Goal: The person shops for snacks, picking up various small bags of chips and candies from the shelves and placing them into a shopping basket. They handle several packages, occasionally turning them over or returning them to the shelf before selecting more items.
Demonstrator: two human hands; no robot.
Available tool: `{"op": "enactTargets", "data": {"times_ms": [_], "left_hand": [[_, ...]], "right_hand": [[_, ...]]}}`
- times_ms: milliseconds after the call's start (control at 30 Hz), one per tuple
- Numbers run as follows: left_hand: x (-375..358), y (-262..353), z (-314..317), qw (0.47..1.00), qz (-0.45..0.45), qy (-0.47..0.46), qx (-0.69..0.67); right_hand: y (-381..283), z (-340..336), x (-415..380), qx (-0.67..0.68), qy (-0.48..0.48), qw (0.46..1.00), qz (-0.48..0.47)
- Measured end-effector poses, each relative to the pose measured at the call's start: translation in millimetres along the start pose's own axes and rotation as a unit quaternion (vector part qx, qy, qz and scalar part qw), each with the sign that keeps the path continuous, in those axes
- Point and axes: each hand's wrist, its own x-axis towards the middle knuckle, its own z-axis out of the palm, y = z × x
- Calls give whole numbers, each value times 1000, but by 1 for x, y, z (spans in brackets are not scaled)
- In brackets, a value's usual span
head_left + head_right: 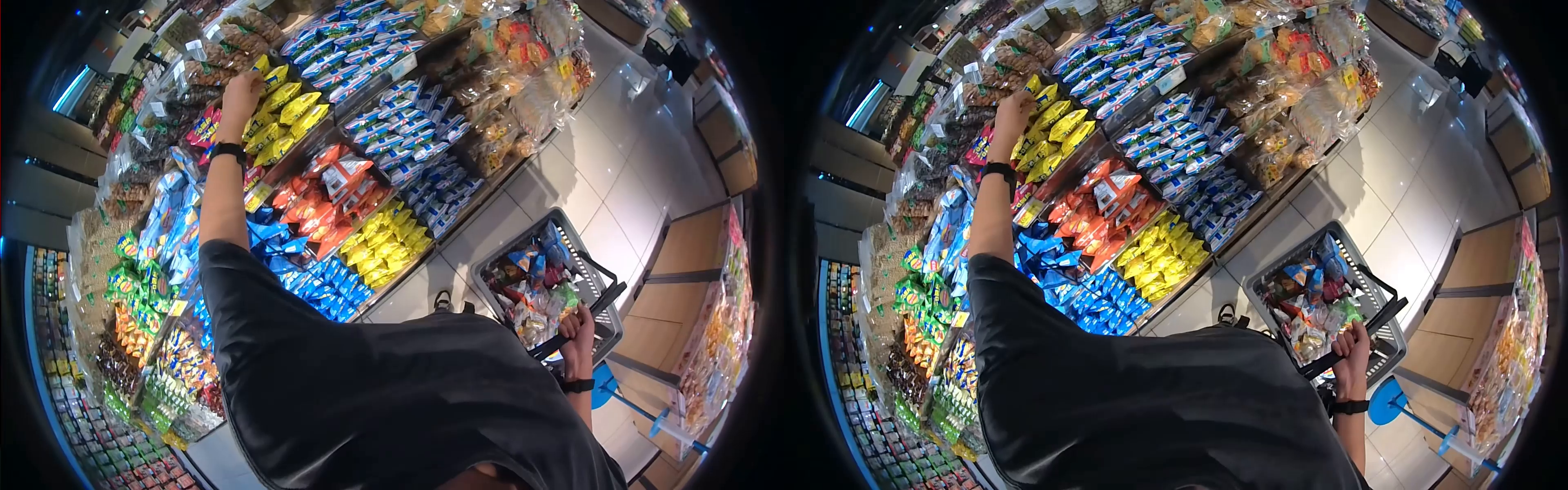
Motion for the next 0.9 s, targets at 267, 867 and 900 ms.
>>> {"op": "enactTargets", "data": {"times_ms": [267,867,900], "left_hand": [[-8,48,-15,992,95,21,83],[-15,57,-6,997,9,-74,20],[-18,64,-12,1000,16,-1,24]], "right_hand": [[4,-2,-6,6,13,1000,-12],[14,-31,-20,25,23,999,-36],[14,-31,-22,23,25,999,-38]]}}
